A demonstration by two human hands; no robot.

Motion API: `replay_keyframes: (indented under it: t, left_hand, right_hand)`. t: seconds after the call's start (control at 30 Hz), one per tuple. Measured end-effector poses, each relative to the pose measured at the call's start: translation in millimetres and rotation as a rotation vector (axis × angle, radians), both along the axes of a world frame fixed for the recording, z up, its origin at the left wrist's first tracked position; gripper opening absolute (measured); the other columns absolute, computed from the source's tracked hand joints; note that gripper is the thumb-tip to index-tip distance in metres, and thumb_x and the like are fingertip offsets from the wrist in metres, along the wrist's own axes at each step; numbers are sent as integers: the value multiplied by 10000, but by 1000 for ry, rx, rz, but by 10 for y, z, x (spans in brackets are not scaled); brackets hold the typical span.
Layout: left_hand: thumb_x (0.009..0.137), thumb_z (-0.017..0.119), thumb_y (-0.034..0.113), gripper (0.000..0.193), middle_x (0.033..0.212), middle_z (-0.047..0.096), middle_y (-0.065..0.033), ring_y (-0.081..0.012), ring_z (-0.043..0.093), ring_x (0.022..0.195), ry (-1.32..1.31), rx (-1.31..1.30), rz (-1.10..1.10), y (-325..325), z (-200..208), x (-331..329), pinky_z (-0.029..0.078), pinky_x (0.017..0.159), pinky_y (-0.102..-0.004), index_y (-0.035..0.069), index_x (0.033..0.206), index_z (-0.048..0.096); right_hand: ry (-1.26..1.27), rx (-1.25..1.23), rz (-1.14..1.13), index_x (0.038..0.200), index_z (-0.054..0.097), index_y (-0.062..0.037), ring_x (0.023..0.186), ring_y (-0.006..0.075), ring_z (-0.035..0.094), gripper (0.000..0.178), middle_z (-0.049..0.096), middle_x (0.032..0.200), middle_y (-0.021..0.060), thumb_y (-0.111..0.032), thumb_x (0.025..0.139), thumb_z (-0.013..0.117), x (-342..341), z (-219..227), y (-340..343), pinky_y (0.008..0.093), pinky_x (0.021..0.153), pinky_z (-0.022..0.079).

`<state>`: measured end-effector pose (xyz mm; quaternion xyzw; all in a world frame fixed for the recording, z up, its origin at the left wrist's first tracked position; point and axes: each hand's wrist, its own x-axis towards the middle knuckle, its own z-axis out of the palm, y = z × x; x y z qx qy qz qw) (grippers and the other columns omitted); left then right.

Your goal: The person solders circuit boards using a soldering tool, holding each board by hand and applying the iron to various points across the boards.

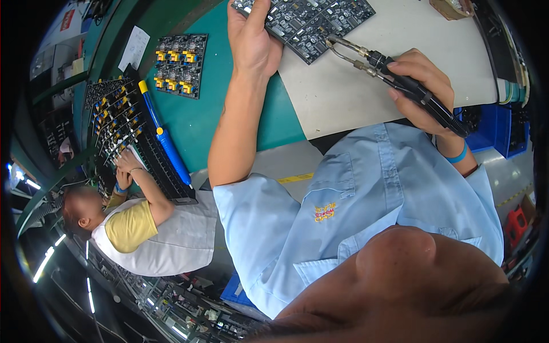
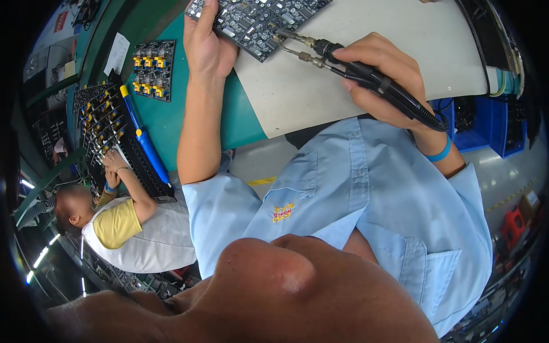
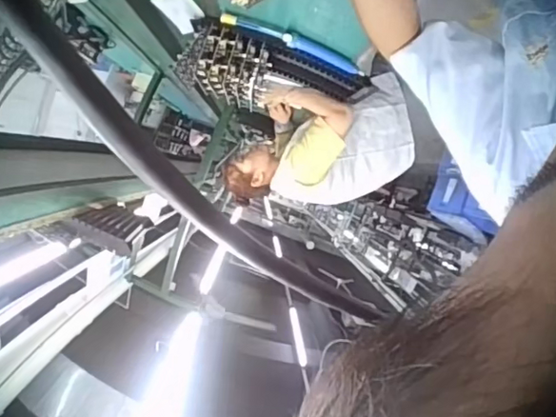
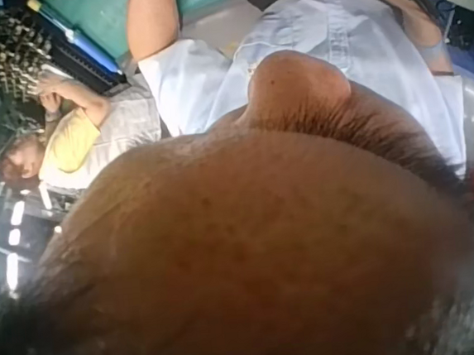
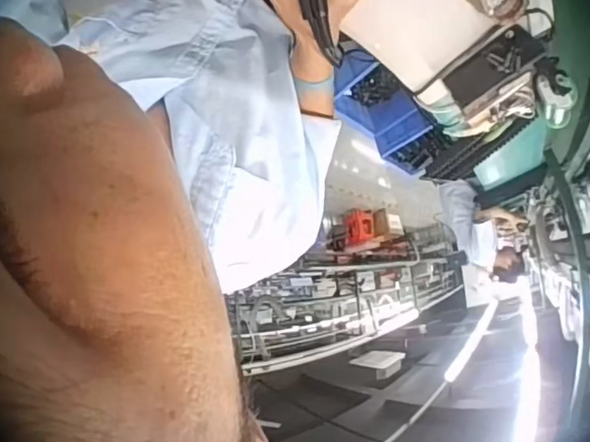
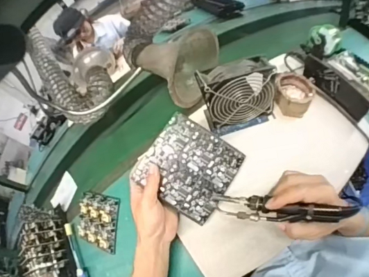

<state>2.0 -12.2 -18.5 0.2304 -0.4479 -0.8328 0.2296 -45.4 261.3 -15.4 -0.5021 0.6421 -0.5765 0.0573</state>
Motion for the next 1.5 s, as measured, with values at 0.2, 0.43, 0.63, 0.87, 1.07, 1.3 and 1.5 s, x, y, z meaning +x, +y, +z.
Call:
replay_keyframes:
  t: [0.2,0.43,0.63,0.87,1.07,1.3,1.5]
  left_hand:
    - [1016,558,95,275,1194,659,-120,-206,661,1017,82,-11,-63,1,-18,-2,544,906,-312,35,1284,543]
    - [1018,559,102,270,1189,661,-113,-202,663,1013,110,-44,-91,-46,-81,0,545,898,-309,38,1280,540]
    - [1019,557,101,265,1190,661,-115,-202,665,1010,90,-44,-72,-21,-32,1,547,895,-310,38,1275,541]
    - [1017,557,96,261,1188,661,-116,-204,667,1005,67,-32,-87,-19,-17,19,550,896,-316,35,1270,541]
    - [1014,560,91,261,1188,660,-120,-209,669,1003,77,-42,-74,-5,-5,10,552,895,-319,33,1267,539]
    - [1012,563,90,270,1200,653,-127,-216,668,1010,135,-51,-119,-67,-62,22,552,893,-319,33,1274,532]
    - [1012,565,95,270,1200,655,-127,-216,668,1013,114,-37,-129,-40,-47,6,551,892,-317,34,1273,532]
  right_hand:
    - [-19,-1,22,1122,688,32,801,216,587,433,682,926,119,67,690,692,0,-26,-23,304,742,482]
    - [-18,18,31,1121,691,30,807,219,591,447,687,919,116,68,675,696,-11,-27,-21,309,746,483]
    - [-39,16,41,1120,693,27,797,217,586,444,685,912,116,69,677,697,-8,-35,-32,306,738,481]
    - [-38,-40,16,1124,688,29,784,217,579,443,680,927,122,72,684,698,-9,-25,-11,301,727,479]
    - [-34,-13,7,1124,681,36,784,221,583,429,672,963,138,75,698,702,-19,-12,-8,303,728,481]
    - [31,-61,-171,1140,659,42,822,229,602,421,664,994,158,74,724,710,-90,-1,228,314,759,493]
    - [43,-98,-670,1216,637,12,875,211,664,456,688,1104,159,32,777,758,-233,-152,823,305,829,531]
